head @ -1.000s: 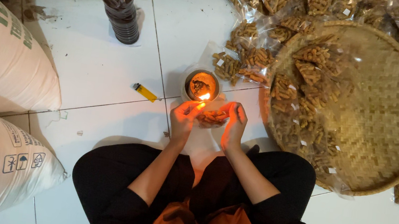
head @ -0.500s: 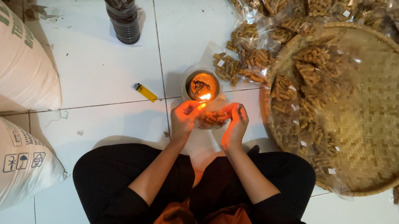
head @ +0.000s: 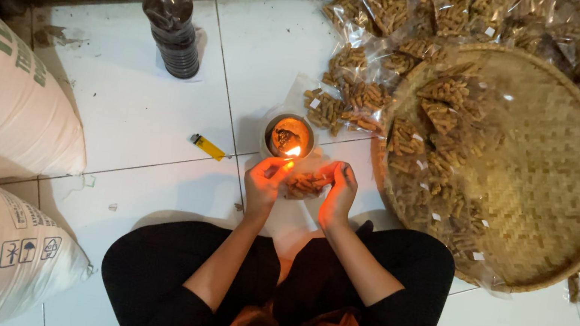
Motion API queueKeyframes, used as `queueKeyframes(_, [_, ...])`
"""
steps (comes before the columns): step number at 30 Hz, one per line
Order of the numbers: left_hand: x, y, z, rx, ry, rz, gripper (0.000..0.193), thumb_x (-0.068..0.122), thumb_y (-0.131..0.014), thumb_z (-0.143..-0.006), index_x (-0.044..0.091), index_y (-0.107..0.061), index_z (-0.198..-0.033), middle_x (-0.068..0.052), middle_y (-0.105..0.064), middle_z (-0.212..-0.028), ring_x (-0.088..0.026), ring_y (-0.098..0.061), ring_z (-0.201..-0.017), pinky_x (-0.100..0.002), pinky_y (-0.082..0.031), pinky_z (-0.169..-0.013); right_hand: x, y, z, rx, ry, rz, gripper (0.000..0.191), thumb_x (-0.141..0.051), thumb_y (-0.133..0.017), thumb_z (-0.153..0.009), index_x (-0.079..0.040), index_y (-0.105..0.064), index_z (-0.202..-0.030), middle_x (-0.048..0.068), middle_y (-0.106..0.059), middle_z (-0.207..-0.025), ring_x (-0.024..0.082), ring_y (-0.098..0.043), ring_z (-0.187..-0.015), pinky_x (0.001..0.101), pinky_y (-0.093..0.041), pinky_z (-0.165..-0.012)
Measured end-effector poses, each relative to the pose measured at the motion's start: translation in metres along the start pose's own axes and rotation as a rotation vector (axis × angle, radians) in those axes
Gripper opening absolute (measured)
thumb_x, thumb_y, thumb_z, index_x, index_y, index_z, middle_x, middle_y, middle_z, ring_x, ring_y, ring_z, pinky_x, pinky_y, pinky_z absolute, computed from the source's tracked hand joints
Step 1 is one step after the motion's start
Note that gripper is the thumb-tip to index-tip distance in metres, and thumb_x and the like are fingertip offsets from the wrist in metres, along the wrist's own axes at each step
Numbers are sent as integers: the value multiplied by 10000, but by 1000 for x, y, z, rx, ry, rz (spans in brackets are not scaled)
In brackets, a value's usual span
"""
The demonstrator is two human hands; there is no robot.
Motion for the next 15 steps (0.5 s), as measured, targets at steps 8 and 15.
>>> queueKeyframes(8, [-4,-1,0,8,-9,15,149,54,-739,-924,-44,-724,-1036,-69,-743,-944,-108,-695,-861,-235,-553,-785,7,8,-3,50,-17,-26,272,-148,-468,-1083,-62,-549,-838,38,-582,-818,133,-493,-768,280,-419,-766])
queueKeyframes(15, [0,-2,1,9,-56,-10,143,67,-731,-930,-32,-716,-1032,-31,-743,-924,-78,-693,-839,-211,-539,-752,4,10,-2,64,-24,-22,250,-153,-465,-1069,-63,-570,-860,37,-591,-812,136,-512,-758,286,-421,-752])
Point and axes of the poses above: each hand's wrist, its own z-axis away from the middle knuckle, its own y-axis out of the back of the hand, x = y × z, the point moved 9 cm from there along -z, towards the middle knuckle
